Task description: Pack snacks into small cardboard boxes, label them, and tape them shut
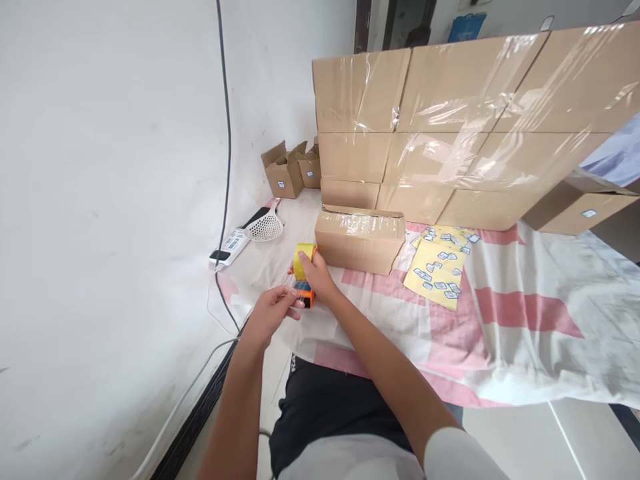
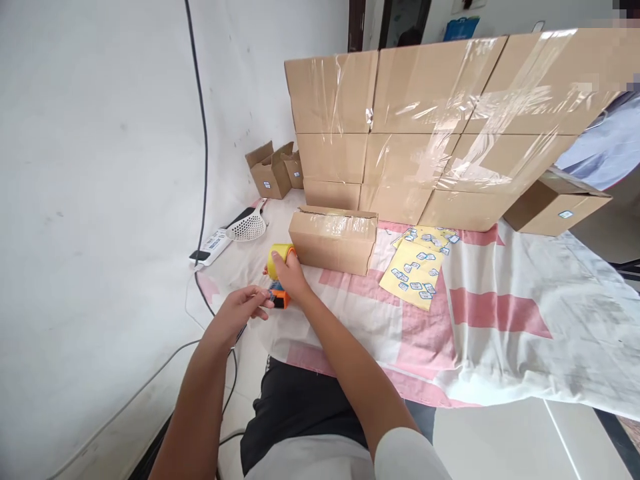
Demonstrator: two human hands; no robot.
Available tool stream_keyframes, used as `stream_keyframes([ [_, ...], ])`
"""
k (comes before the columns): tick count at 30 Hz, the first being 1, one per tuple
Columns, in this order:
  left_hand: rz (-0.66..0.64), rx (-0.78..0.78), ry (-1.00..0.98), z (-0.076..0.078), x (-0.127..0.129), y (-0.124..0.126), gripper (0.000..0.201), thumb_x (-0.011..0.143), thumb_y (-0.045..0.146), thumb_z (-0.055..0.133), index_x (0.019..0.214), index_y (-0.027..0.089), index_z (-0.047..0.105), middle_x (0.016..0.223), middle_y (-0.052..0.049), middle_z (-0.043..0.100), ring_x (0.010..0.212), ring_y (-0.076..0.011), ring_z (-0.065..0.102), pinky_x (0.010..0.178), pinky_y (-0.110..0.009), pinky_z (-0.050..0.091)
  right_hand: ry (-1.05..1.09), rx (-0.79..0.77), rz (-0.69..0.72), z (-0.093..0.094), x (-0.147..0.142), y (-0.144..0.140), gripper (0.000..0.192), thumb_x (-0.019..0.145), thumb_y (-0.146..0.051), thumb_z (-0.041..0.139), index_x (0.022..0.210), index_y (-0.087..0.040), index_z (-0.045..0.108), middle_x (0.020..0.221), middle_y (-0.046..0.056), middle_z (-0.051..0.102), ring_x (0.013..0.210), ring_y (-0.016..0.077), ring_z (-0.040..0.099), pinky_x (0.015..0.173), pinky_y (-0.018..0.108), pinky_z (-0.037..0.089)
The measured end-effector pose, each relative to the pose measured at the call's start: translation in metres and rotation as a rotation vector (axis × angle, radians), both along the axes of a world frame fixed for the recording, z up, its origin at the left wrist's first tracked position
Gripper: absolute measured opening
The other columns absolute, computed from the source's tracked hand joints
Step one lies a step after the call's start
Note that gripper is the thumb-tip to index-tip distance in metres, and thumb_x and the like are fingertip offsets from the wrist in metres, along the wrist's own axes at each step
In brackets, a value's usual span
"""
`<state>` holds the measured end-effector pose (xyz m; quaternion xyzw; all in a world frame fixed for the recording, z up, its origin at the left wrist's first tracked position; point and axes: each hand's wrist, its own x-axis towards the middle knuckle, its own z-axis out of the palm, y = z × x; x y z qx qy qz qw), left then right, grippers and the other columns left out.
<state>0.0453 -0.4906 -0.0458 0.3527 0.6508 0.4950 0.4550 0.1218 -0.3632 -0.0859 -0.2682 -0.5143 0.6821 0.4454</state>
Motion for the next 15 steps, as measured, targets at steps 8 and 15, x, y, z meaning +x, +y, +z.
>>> stream_keyframes([
  [8,0.130,0.050,-0.086,-0.039,0.029,-0.024,0.039,0.071,0.052,0.073,0.085,0.017,0.065,0.061,0.000,0.066,0.052,-0.0142,0.063,0.058,-0.026,0.046,-0.011,-0.015,0.032,-0.001,-0.003,-0.004,0.036,0.087,-0.054,0.061,0.093,-0.020,0.052,0.072,-0.003,0.063,0.063,0.0110,0.062,0.063,0.026,0.052],
  [15,0.147,0.052,-0.119,-0.052,0.040,-0.059,0.036,0.076,0.052,0.073,0.076,0.017,0.062,0.060,0.001,0.064,0.051,-0.0128,0.061,0.061,-0.026,0.049,-0.019,-0.034,0.049,0.003,-0.002,-0.003,0.036,0.083,-0.051,0.070,0.091,-0.021,0.052,0.072,-0.002,0.063,0.066,0.0146,0.065,0.062,0.028,0.053],
])
